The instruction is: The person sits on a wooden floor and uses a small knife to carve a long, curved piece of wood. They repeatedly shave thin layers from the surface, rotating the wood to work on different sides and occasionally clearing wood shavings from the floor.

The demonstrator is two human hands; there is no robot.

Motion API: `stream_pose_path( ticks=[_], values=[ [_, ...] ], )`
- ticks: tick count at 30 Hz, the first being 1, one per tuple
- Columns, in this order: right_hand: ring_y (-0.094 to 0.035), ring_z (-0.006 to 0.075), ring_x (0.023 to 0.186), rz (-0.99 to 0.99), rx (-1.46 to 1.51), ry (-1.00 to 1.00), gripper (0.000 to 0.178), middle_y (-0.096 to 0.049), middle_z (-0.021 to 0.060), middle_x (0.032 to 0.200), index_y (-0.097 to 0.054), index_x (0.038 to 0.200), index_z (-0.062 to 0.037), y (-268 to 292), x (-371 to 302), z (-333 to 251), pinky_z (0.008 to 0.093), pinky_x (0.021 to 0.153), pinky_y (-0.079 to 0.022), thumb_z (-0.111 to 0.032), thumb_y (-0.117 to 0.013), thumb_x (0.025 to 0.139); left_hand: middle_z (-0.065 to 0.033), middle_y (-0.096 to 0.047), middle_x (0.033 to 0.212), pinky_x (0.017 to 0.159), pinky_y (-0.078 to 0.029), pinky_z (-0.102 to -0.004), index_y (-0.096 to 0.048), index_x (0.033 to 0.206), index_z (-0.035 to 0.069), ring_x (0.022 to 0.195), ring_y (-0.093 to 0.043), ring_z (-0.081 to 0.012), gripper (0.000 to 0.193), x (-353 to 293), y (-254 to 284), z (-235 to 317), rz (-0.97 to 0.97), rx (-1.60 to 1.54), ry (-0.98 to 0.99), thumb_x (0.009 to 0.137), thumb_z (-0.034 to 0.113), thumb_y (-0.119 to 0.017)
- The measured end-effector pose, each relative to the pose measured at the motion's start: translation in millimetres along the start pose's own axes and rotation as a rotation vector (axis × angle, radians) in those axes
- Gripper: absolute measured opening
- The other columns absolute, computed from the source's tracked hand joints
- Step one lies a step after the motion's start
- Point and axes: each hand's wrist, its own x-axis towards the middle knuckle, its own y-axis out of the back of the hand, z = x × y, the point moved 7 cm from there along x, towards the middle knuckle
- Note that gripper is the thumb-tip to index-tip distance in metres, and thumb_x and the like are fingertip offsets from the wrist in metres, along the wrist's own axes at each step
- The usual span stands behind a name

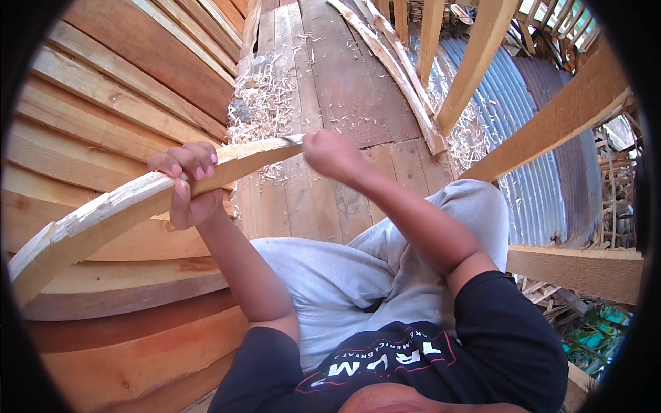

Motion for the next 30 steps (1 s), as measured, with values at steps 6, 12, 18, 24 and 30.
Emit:
stream_pose_path(
  ticks=[6, 12, 18, 24, 30],
  values=[
    [-0.063, 0.0399, 0.092, 0.054, -0.067, -0.056, 0.033, -0.065, 0.0258, 0.100, -0.064, 0.098, 0.0046, -21.6, 35.0, 113.0, 0.0512, 0.085, -0.047, -0.018, -0.042, 0.087, -0.0057, -0.046, 0.072, 0.067, -0.040, -0.0355, -0.043, 0.096, 0.009, 0.066, -0.048, -0.0178, 0.020, 9.3, -6.4, -1.1, -0.050, -0.047, -0.022, 0.082, 0.017, -0.054],
    [-0.062, 0.0444, 0.091, -0.052, -0.213, 0.133, 0.036, -0.062, 0.0316, 0.099, -0.064, 0.095, 0.0100, -32.7, 48.4, 87.7, 0.0499, 0.088, -0.047, -0.017, -0.041, 0.088, -0.0038, -0.049, 0.074, 0.068, -0.039, -0.0348, -0.045, 0.095, 0.012, 0.066, -0.048, -0.0160, 0.018, 5.9, -9.2, -2.2, -0.138, -0.059, -0.021, 0.082, 0.018, -0.056],
    [-0.060, 0.0451, 0.095, -0.028, 0.191, -0.123, 0.051, -0.062, 0.0318, 0.096, -0.063, 0.094, 0.0087, 0.1, 10.8, 9.8, 0.0481, 0.087, -0.046, -0.032, -0.032, 0.091, -0.0036, -0.050, 0.068, 0.062, -0.041, -0.0335, -0.046, 0.092, 0.011, 0.059, -0.049, -0.0170, 0.020, 4.9, -7.5, 3.8, -0.151, -0.067, -0.016, 0.080, 0.018, -0.061],
    [-0.061, 0.0431, 0.094, 0.094, 0.105, -0.170, 0.053, -0.064, 0.0296, 0.096, -0.065, 0.092, 0.0086, -6.3, 27.2, 47.2, 0.0490, 0.088, -0.045, -0.032, -0.031, 0.091, -0.0051, -0.052, 0.065, 0.059, -0.042, -0.0334, -0.046, 0.088, 0.009, 0.055, -0.050, -0.0184, 0.022, 7.8, -10.7, 1.1, -0.185, -0.119, -0.027, 0.078, 0.016, -0.065],
    [-0.062, 0.0417, 0.092, 0.187, 0.026, -0.156, 0.051, -0.065, 0.0259, 0.093, -0.068, 0.087, 0.0038, -1.0, 12.5, 33.1, 0.0492, 0.087, -0.046, -0.032, -0.032, 0.091, -0.0040, -0.051, 0.068, 0.063, -0.040, -0.0330, -0.048, 0.089, 0.011, 0.060, -0.050, -0.0174, 0.017, 5.1, -9.5, 0.1, -0.194, -0.145, -0.002, 0.079, 0.017, -0.060]
  ],
)
